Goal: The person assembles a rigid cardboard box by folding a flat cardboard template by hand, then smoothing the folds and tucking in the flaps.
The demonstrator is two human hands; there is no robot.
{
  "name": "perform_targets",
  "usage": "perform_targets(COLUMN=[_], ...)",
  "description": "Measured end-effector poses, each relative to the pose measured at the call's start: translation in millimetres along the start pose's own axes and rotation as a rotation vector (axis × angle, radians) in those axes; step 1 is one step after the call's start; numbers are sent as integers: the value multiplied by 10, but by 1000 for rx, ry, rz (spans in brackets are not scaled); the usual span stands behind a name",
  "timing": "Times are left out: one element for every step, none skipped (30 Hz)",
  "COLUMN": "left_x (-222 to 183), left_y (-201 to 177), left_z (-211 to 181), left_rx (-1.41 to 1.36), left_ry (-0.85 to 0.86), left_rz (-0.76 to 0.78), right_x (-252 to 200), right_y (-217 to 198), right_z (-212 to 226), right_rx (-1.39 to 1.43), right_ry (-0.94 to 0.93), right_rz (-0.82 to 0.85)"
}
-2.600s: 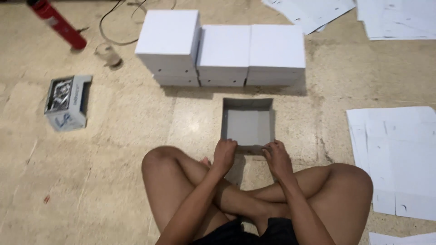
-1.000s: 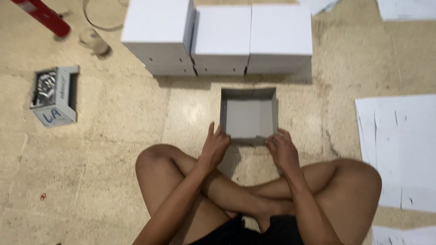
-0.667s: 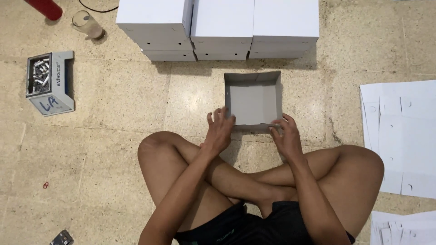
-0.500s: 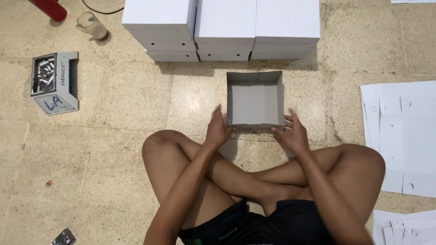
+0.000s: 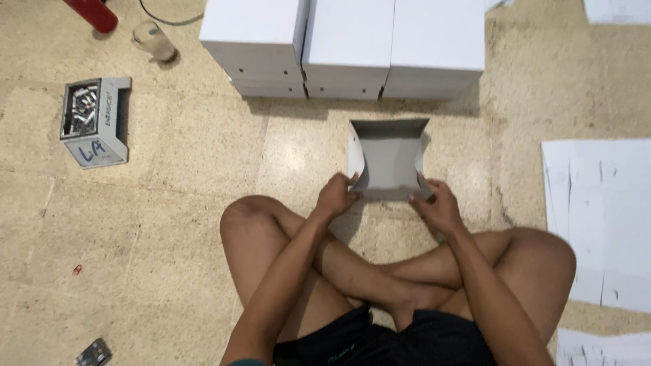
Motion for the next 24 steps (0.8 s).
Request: perform_targets(left_x=[-78,-156,-325,-296,-266,-243,-243,-250,-269,-279,-320,-366,-409,-462,-507,-541,-607,-668,-713,-747,-754,-699,-658,-604], left_y=[-97,-198,-253,-236,-209,-183,-175,-178,-171,-206,-244,-283,-317,-415,-542,-589,-589,-590,-619,-613,-610,-611,-577,-542], left_z=[-147,-303,-386,-338,-293,-251,-263,-260,-252,-290,-330,-367,-361,-310,-264,-309,-277,-246,-279,-287,-321,-286,-247,-208], left_rx=[-3,-41,-79,-81,-23,35,36,32,29,30,29,28,30,25,18,18,-53,-124,-129,-130,-131,-137,-137,-138], left_ry=[6,27,35,27,18,10,12,-4,-21,-22,-3,16,17,-27,-69,-67,-110,-151,-152,-186,-213,-208,-194,-180], left_rz=[-12,-32,-38,-37,-17,3,-1,-15,-28,-31,-56,-80,-84,-145,-212,-222,-210,-199,-211,-185,-160,-173,-182,-191], right_x=[-88,-178,-354,-282,-213,-151,-149,-155,-172,-167,-192,-221,-205,-189,-145,-200,-274,-342,-295,-243,-171,-166,-185,-194], right_y=[-58,-103,-85,-35,0,34,36,26,18,6,13,22,30,44,58,39,64,89,110,150,165,172,131,90], right_z=[214,416,564,450,368,288,288,315,332,344,314,284,199,95,25,94,137,183,45,-41,-120,-79,-91,-111], right_rx=[-4,25,56,55,5,-46,-45,-55,-64,-64,-56,-48,-46,-13,17,16,30,44,39,-51,-143,-149,-88,-27], right_ry=[-13,-21,-12,-7,-37,-66,-70,-100,-129,-132,-106,-81,-85,-63,-48,-58,-60,-62,-73,-135,-199,-212,-200,-188], right_rz=[-2,4,19,26,11,-4,-4,-16,-26,-25,-15,-4,-5,2,9,10,40,71,76,100,118,117,69,22])
Point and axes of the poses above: each hand's wrist, its own x-axis towards the middle knuckle, its own y-axis out of the palm, z = x × y, the point moved 10 cm from there along x, towards the middle knuckle, and after that the axes turned 2 degrees about -x, right-handed, at the moved point
